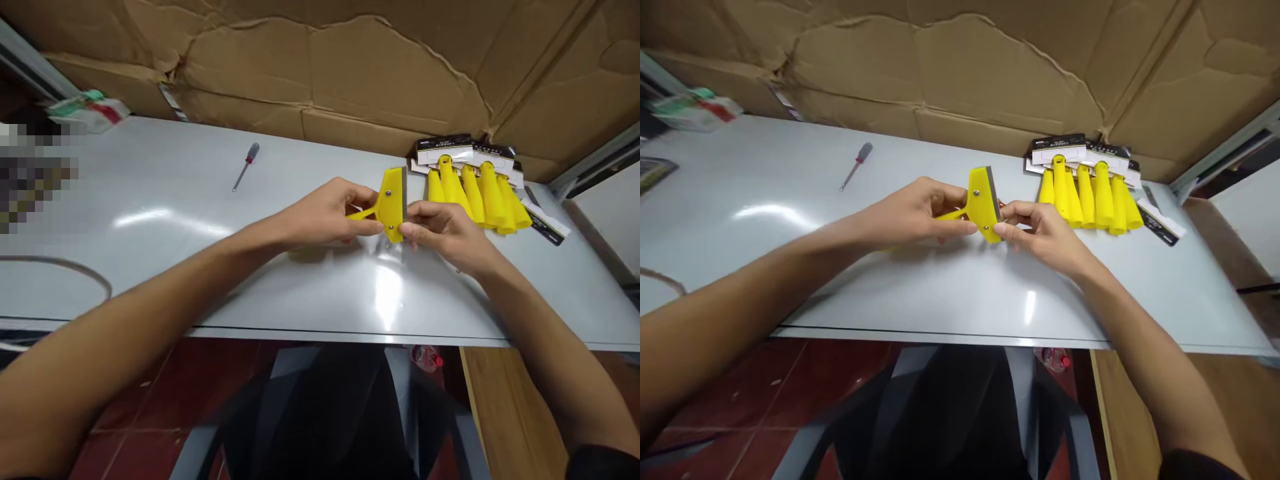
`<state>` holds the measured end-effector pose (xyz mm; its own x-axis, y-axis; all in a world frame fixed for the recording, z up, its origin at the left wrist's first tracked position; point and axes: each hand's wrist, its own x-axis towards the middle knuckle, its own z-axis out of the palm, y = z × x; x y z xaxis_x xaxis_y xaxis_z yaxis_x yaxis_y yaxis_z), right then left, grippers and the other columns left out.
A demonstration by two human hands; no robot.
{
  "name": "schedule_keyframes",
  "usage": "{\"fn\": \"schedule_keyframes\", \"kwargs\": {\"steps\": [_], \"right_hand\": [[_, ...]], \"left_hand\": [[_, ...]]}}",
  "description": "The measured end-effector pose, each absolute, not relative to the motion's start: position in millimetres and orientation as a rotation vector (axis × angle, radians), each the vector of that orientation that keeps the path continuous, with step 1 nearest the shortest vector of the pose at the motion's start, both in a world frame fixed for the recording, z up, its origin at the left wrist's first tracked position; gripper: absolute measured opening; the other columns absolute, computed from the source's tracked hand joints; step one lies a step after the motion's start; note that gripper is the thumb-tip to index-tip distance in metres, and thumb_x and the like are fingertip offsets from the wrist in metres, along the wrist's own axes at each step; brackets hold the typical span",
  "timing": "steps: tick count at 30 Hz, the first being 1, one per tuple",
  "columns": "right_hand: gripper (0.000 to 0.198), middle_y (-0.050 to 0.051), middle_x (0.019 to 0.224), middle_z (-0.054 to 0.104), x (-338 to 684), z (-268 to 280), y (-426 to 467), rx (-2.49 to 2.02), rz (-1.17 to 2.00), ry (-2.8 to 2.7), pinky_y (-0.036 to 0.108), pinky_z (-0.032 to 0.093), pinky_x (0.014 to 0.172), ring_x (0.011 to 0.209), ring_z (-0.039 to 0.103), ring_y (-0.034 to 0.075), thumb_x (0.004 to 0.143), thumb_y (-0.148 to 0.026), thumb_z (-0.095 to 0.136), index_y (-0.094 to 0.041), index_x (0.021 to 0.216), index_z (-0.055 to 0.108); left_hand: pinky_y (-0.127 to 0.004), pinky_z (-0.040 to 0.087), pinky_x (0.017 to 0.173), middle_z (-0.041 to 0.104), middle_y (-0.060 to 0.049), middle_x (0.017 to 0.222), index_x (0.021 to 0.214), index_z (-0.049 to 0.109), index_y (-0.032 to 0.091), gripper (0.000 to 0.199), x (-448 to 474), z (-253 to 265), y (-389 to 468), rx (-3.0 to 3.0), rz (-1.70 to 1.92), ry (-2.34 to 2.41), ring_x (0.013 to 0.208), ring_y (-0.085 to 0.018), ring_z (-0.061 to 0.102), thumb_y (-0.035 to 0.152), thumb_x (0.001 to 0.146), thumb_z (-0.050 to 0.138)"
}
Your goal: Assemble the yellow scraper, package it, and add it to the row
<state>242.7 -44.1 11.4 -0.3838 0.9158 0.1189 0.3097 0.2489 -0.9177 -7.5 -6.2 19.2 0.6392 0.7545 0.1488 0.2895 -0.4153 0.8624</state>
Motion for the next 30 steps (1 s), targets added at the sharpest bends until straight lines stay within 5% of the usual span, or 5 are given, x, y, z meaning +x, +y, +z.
{"fn": "schedule_keyframes", "kwargs": {"steps": [4, 10, 15, 23, 30], "right_hand": [[0.038, 0.005, 0.077, 0.073, 294.0, 43.4, -51.8, -1.539, 0.601, -2.236, 0.034, 0.044, 0.059, 0.061, 0.060, 0.015, 0.091, -0.060, 0.081, -0.022, 0.089, 0.076], [0.009, 0.002, 0.071, 0.075, 330.3, 45.8, -54.2, -2.086, 1.104, -2.538, 0.033, 0.051, 0.057, 0.061, 0.071, 0.019, 0.087, -0.031, 0.077, -0.022, 0.089, 0.077], [0.013, -0.001, 0.073, 0.075, 304.7, 41.0, -51.3, -1.775, 0.940, -2.653, 0.030, 0.050, 0.061, 0.066, 0.071, 0.015, 0.088, -0.019, 0.067, -0.024, 0.083, 0.078], [0.013, 0.003, 0.094, 0.082, 266.5, 26.8, -56.2, -0.929, 0.561, -2.231, 0.037, 0.061, 0.075, 0.087, 0.076, 0.020, 0.100, -0.035, 0.077, -0.028, 0.091, 0.084], [0.006, 0.002, 0.093, 0.083, 236.3, 1.0, -59.5, -0.797, 0.565, -2.136, 0.031, 0.051, 0.058, 0.076, 0.070, 0.015, 0.097, -0.029, 0.083, -0.026, 0.093, 0.083]], "left_hand": [[-0.030, 0.047, 0.060, 0.070, -0.005, 0.080, 0.089, 0.078, 0.019, 0.016, -7.9, 33.2, -9.9, 1.793, 0.493, 0.827, 0.062, -0.014, 0.058, 0.033, 0.087, 0.073], [-0.033, 0.056, 0.073, 0.073, -0.007, 0.079, 0.067, 0.070, 0.019, 0.021, -8.3, 31.2, -5.1, 1.610, 0.263, 0.811, 0.073, -0.020, 0.069, 0.035, 0.080, 0.077], [-0.034, 0.055, 0.066, 0.067, -0.005, 0.064, 0.065, 0.071, 0.021, 0.020, -7.2, 24.5, -3.7, 1.567, 0.119, 0.770, 0.063, -0.020, 0.065, 0.035, 0.076, 0.080], [-0.030, 0.041, 0.060, 0.055, -0.001, 0.055, 0.055, 0.061, 0.021, 0.026, 2.1, 22.0, -12.9, 1.524, 0.174, 0.873, 0.056, -0.015, 0.049, 0.031, 0.072, 0.078], [-0.029, 0.038, 0.062, 0.052, 0.000, 0.053, 0.052, 0.058, 0.020, 0.029, 5.5, 24.9, -21.2, 1.420, 0.208, 0.928, 0.054, -0.013, 0.046, 0.019, 0.077, 0.074]]}}
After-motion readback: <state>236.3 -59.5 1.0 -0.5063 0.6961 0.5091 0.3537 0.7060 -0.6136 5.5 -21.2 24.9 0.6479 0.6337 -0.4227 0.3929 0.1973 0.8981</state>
